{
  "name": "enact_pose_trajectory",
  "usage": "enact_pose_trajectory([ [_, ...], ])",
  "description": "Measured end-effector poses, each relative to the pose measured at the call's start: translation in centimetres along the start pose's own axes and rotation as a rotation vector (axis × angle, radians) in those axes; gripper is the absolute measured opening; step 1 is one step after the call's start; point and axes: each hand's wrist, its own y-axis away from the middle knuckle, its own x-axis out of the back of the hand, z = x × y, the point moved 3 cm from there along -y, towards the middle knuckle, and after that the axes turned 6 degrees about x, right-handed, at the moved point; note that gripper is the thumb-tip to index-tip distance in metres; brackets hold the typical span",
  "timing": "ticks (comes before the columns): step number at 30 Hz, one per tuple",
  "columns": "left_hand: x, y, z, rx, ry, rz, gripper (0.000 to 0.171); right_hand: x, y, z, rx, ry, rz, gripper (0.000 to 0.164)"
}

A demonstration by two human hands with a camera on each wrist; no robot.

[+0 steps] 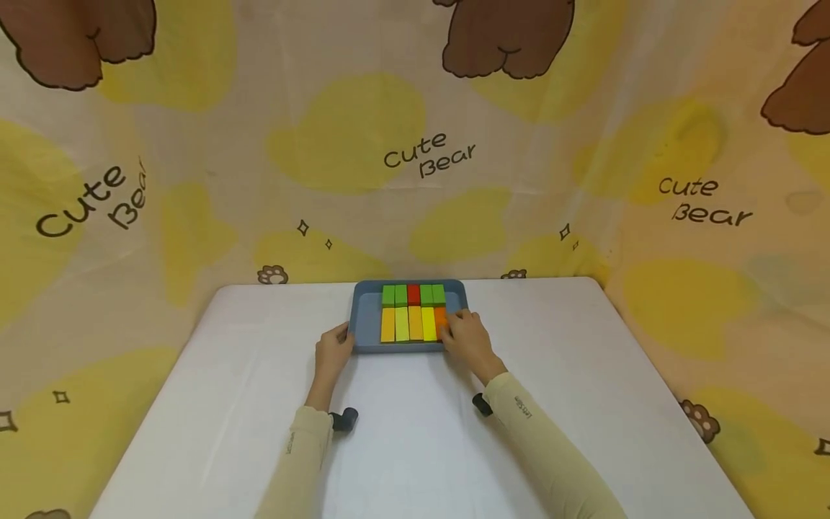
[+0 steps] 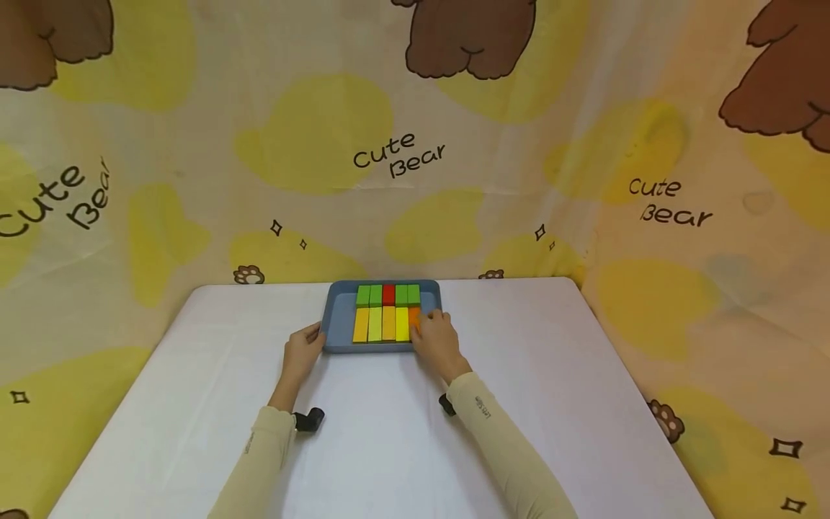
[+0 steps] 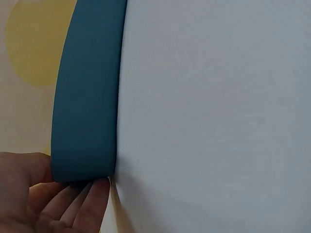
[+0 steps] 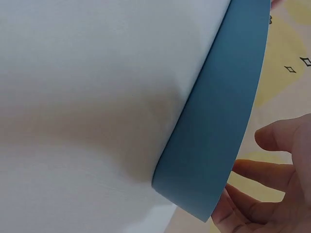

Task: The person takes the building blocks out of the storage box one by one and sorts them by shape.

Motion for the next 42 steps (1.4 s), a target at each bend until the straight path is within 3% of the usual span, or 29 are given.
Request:
enact_pose_trajectory([
  [8,0.3,-0.1,0.2,0.003,-0.024,-0.048,0.043,0.0,-0.5,-0.2,0.021,0.01,-0.022,0.021],
  [15,0.7,1.3,0.1,0.013,-0.01,-0.095,0.044,-0.6,-0.5,-0.2,-0.007,0.041,-0.081,0.025],
  [20,0.8,3.2,-0.4,0.004,-0.009,-0.07,0.043,-1.4,-0.2,-0.3,-0.09,0.017,-0.172,0.026],
  [26,0.8,4.8,-0.6,-0.017,0.0,-0.032,0.043,-1.7,0.2,-0.5,-0.105,0.001,-0.208,0.022],
  [35,0.7,5.1,-0.8,0.006,0.001,-0.024,0.044,-1.9,0.1,-0.7,-0.139,-0.03,-0.247,0.016],
  [42,0.6,4.9,-0.6,-0.001,-0.006,-0.015,0.044,-1.3,-0.1,-1.2,-0.185,-0.04,-0.232,0.02],
])
